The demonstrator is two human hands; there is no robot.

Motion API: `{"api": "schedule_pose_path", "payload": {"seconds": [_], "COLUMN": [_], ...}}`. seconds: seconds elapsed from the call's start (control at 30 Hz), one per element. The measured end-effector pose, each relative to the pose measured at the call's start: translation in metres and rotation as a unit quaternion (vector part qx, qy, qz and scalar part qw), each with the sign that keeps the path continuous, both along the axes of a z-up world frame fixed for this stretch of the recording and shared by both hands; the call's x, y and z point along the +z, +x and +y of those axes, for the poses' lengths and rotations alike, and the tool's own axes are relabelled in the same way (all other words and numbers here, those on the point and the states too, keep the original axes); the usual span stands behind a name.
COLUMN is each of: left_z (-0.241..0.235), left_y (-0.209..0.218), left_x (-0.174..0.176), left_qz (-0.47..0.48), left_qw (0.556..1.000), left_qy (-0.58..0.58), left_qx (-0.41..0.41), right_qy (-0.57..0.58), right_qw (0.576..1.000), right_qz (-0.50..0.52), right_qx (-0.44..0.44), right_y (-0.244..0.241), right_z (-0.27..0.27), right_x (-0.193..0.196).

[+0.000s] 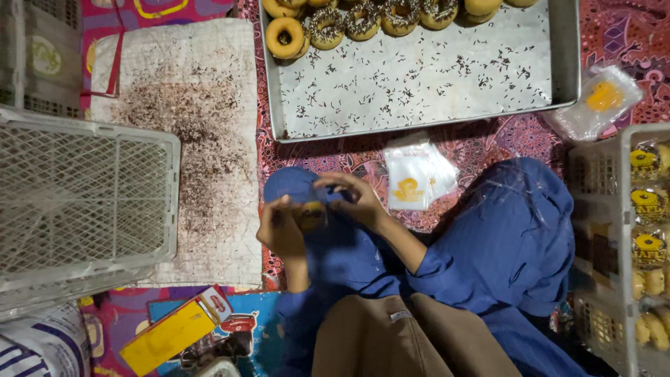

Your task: The person picks doughnuts from a metal tray and places them into small plastic bags. They seal each bag and place it into a plastic crate. The process is repeated for multiple doughnuts.

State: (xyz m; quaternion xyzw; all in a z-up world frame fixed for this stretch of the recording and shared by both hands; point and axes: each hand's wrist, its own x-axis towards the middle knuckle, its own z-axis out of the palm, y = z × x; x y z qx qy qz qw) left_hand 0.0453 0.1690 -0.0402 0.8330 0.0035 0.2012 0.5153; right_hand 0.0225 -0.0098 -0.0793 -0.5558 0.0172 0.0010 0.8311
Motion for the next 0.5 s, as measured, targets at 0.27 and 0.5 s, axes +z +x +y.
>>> {"api": "schedule_pose_path", "payload": {"seconds": [0.27,0.5], "left_z": [-0.02,0.015], "left_y": [0.022,0.015], "left_x": [0.013,-0.039], "left_qz": [0.127,-0.03], "left_qw": [0.984,0.989], "left_qy": [-0.126,0.146], "left_qx": [0.005,0.028], "right_qy": [-0.008,-0.047], "right_qw": [0.989,0.977], "right_qz": [0.058,0.102], "right_qx": [-0.135,-0.184], "right_y": [0.026,0.002], "right_z": [0.015,0.045], "right_x": [0.008,-0.074]}}
